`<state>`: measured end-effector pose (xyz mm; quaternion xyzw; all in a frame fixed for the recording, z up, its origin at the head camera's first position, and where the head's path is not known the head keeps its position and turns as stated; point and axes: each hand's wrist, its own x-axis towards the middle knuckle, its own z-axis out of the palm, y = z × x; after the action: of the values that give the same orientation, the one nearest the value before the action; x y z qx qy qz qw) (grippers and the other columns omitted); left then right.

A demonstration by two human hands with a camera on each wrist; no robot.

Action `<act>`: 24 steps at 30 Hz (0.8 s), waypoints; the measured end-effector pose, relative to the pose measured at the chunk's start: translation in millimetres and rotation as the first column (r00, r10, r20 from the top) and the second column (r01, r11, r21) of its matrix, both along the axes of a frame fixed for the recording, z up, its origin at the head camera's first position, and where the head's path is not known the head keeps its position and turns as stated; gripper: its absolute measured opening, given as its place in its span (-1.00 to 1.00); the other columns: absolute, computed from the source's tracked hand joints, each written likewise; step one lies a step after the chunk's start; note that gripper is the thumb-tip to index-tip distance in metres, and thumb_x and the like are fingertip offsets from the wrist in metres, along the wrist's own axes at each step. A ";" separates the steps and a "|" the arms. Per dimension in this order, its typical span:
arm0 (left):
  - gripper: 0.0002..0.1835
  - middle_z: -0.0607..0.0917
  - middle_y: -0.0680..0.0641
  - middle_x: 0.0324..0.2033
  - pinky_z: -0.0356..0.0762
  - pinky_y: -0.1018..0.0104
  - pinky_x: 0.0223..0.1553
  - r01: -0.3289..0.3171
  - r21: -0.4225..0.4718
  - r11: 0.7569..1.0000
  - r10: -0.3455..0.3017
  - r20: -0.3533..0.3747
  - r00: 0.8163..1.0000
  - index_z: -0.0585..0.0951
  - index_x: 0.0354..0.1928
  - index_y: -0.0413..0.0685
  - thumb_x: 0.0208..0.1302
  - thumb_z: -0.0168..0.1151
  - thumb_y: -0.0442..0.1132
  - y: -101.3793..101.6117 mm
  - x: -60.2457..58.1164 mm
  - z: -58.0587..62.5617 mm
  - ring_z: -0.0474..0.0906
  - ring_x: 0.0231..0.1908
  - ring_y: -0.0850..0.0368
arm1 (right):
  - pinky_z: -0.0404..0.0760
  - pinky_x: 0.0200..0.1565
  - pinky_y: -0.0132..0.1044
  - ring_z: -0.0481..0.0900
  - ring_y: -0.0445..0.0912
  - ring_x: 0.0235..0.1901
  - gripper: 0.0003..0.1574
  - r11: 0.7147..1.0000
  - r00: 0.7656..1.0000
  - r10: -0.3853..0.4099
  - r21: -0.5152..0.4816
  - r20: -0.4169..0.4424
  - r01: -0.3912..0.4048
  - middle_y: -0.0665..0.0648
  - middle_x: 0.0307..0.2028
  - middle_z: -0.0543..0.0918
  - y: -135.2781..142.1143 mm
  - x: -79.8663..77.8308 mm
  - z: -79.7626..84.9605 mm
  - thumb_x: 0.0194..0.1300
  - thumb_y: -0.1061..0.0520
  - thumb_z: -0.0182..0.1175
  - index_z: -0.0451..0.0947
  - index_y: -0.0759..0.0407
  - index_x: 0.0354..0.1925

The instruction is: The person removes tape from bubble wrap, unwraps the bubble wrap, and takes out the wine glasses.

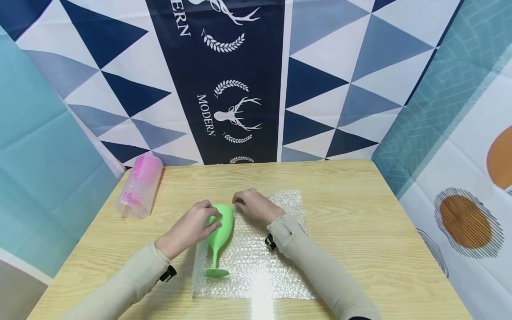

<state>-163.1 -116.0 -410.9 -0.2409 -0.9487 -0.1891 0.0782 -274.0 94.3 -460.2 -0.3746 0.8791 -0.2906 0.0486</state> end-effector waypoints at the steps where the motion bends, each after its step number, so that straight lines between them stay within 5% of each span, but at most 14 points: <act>1: -0.87 0.63 -0.03 -0.35 0.61 0.37 -0.33 -0.003 0.000 1.000 0.003 -0.001 1.000 0.78 -0.23 -0.12 0.20 0.52 -0.27 -0.2 0.3 0.1 0.51 -0.33 0.11 | 0.71 0.03 -0.30 0.74 -0.13 -0.09 -0.82 1.000 1.000 0.002 -0.004 -0.003 -0.002 0.05 -0.13 0.80 -0.6 -1.2 -0.2 0.48 0.22 0.21 0.73 0.12 -0.07; 24: -0.87 0.66 -0.05 -0.35 0.65 0.35 -0.31 0.035 0.001 0.999 -0.035 -0.032 0.999 0.79 -0.25 -0.13 0.19 0.52 -0.27 -2.1 -2.2 -1.0 0.54 -0.34 0.09 | 0.72 0.00 -0.30 0.73 -0.09 -0.09 -0.85 1.000 0.992 -0.009 -0.014 0.127 0.011 0.09 -0.16 0.79 -4.9 -31.4 8.4 0.47 0.24 0.22 0.73 0.19 -0.11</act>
<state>-165.3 -118.0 -411.9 -0.2602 -0.9429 -0.1873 0.0901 -305.4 89.4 -451.8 -0.3513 0.8739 -0.3205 0.1003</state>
